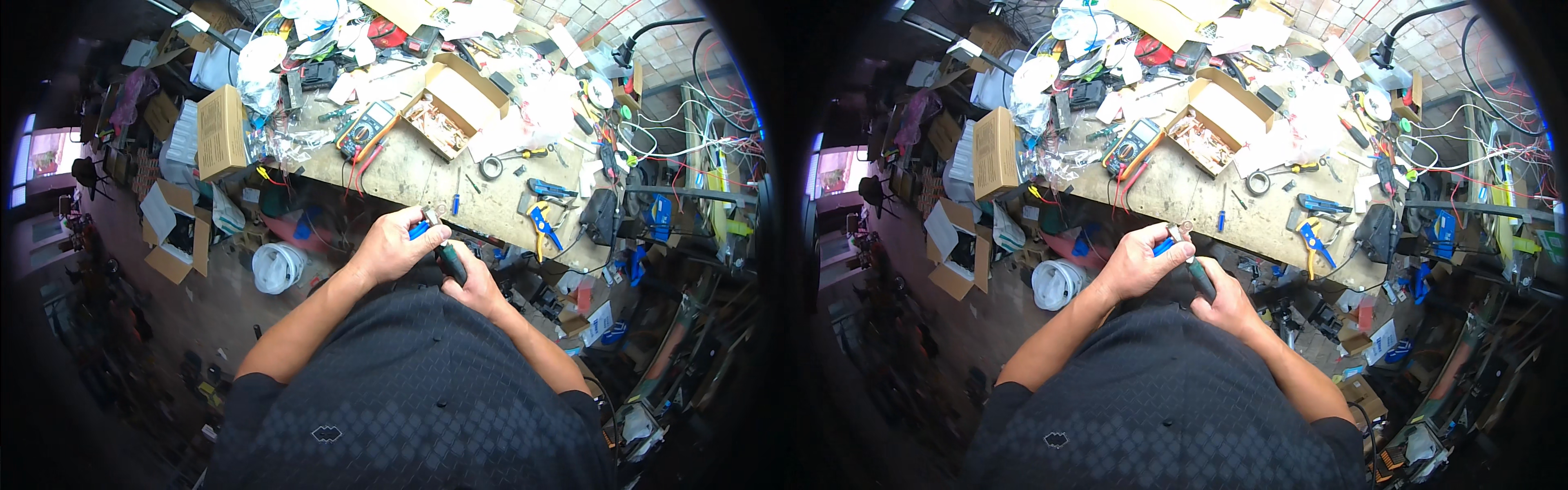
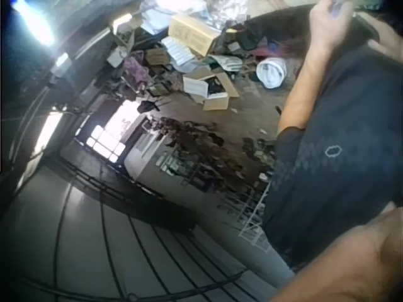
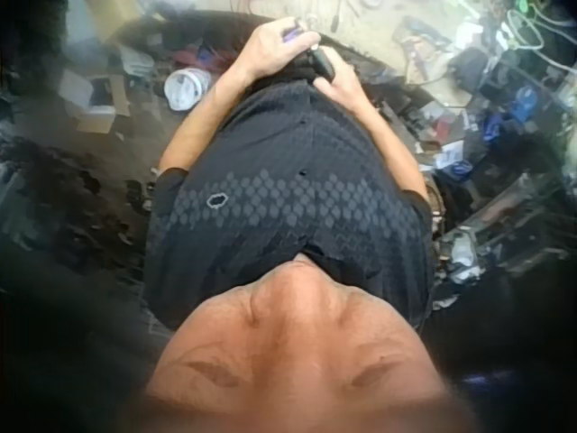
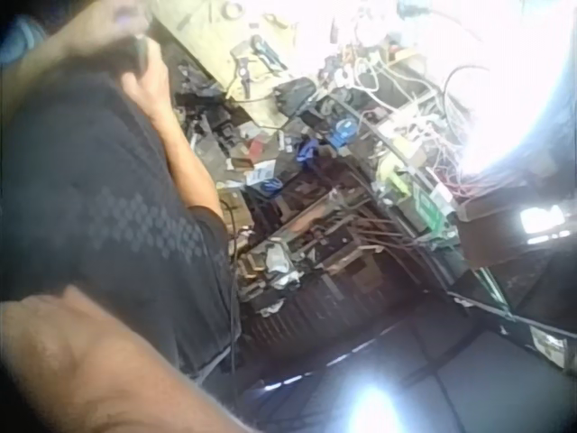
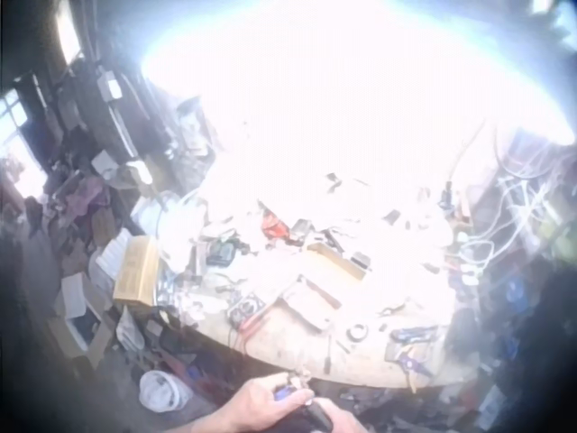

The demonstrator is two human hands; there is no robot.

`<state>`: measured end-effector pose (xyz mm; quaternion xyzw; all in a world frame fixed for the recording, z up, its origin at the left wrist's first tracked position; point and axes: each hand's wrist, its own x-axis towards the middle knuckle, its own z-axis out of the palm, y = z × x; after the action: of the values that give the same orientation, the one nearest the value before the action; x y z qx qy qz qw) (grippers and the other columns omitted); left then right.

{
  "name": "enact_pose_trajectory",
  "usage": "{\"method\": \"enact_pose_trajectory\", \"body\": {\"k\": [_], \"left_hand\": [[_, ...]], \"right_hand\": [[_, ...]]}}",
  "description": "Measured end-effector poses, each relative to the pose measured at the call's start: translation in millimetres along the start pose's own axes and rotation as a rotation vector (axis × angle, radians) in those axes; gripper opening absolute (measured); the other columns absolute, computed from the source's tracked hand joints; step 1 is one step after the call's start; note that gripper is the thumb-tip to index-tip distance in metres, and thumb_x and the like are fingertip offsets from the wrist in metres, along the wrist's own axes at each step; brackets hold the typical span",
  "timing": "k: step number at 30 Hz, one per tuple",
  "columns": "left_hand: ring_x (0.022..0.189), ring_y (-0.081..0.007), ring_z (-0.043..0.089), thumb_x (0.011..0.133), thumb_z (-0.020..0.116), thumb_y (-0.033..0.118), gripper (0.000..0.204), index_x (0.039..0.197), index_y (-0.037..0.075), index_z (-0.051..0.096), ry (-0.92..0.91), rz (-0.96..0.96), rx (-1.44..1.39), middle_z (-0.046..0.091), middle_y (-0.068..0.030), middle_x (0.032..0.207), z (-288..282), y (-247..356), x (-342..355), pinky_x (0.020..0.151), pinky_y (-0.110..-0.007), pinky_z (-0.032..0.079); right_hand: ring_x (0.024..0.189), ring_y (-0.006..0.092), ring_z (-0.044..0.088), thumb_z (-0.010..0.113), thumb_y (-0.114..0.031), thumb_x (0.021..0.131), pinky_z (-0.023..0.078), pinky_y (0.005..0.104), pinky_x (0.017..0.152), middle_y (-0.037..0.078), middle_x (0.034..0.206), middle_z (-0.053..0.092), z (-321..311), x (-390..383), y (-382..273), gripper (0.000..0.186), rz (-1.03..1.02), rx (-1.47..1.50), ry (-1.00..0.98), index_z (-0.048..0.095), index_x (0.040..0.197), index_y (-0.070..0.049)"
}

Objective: The person works at a cluttered workbench, stripping and twisting wires, then uses pliers and a hammer on a yellow cylindrical object on the floor. They return to the bench to continue manipulating small components and wires.

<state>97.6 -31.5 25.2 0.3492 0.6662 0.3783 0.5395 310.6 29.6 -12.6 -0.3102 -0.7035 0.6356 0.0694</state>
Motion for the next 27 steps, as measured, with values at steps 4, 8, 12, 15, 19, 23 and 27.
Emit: {"method": "enact_pose_trajectory", "body": {"k": [4, 8, 12, 15, 19, 23, 27], "left_hand": [[0.083, -0.0054, 0.058, 0.100, 0.073, 0.028, 0.027, 0.105, 0.002, 0.071, 0.013, 0.010, 0.025, 0.069, -0.0007, 0.089, 0.1, -6.0, -3.5, 0.075, -0.026, 0.050], [0.085, -0.0060, 0.059, 0.099, 0.073, 0.022, 0.025, 0.109, 0.000, 0.067, 0.102, 0.174, 0.050, 0.069, -0.0030, 0.092, -2.0, 5.5, -6.3, 0.075, -0.026, 0.051], [0.084, -0.0071, 0.062, 0.098, 0.071, 0.010, 0.020, 0.110, -0.001, 0.059, 0.244, 0.218, -0.010, 0.070, -0.0069, 0.092, 1.2, -6.0, -5.7, 0.073, -0.026, 0.051], [0.081, -0.0068, 0.062, 0.098, 0.071, 0.010, 0.019, 0.110, -0.001, 0.060, 0.284, 0.247, -0.010, 0.069, -0.0055, 0.090, 3.7, -7.5, -5.3, 0.072, -0.026, 0.051], [0.079, -0.0124, 0.066, 0.099, 0.068, 0.010, 0.018, 0.109, -0.002, 0.059, 0.259, 0.204, 0.005, 0.070, -0.0110, 0.089, 1.5, 0.5, -5.6, 0.071, -0.029, 0.054], [0.081, -0.0052, 0.060, 0.103, 0.065, 0.011, 0.017, 0.113, -0.001, 0.061, 0.207, 0.197, -0.124, 0.069, -0.0035, 0.092, 1.1, -7.3, -2.6, 0.072, -0.023, 0.049], [0.084, -0.0021, 0.057, 0.105, 0.063, 0.011, 0.016, 0.116, -0.001, 0.062, 0.149, 0.177, -0.264, 0.068, 0.0000, 0.095, 2.1, -16.4, -0.1, 0.073, -0.020, 0.047]], "right_hand": [[0.089, 0.0249, 0.068, 0.063, -0.005, 0.080, 0.054, 0.0365, 0.085, 0.014, 0.100, 0.066, -1.9, 1.1, -5.8, 0.059, 0.001, -0.015, -0.018, 0.052, 0.138, -0.006], [0.094, 0.0243, 0.067, 0.060, -0.004, 0.082, 0.053, 0.0358, 0.089, 0.013, 0.103, 0.067, -8.2, 7.4, -7.7, 0.057, 0.011, 0.060, -0.026, 0.053, 0.138, -0.006], [0.102, 0.0251, 0.069, 0.058, -0.003, 0.083, 0.053, 0.0371, 0.096, 0.012, 0.108, 0.068, -16.0, 11.6, -14.5, 0.059, 0.059, 0.076, -0.090, 0.052, 0.142, -0.006], [0.111, 0.0223, 0.064, 0.055, 0.000, 0.083, 0.049, 0.0352, 0.102, 0.012, 0.117, 0.066, -22.9, 15.5, -21.2, 0.063, 0.085, 0.074, -0.148, 0.049, 0.146, -0.002], [0.138, 0.0280, 0.054, 0.053, 0.000, 0.083, 0.039, 0.0359, 0.117, 0.021, 0.145, 0.058, -30.4, 18.6, -26.2, 0.077, 0.066, 0.139, -0.221, 0.037, 0.159, -0.001], [0.149, 0.0274, 0.041, 0.053, 0.001, 0.083, 0.030, 0.0340, 0.122, 0.022, 0.159, 0.045, -35.6, 16.9, -29.7, 0.083, 0.078, 0.176, -0.247, 0.029, 0.162, 0.002], [0.150, 0.0282, 0.041, 0.052, 0.001, 0.082, 0.030, 0.0343, 0.122, 0.022, 0.160, 0.044, -34.2, 15.4, -28.1, 0.084, 0.025, 0.174, -0.222, 0.028, 0.162, 0.001]]}}
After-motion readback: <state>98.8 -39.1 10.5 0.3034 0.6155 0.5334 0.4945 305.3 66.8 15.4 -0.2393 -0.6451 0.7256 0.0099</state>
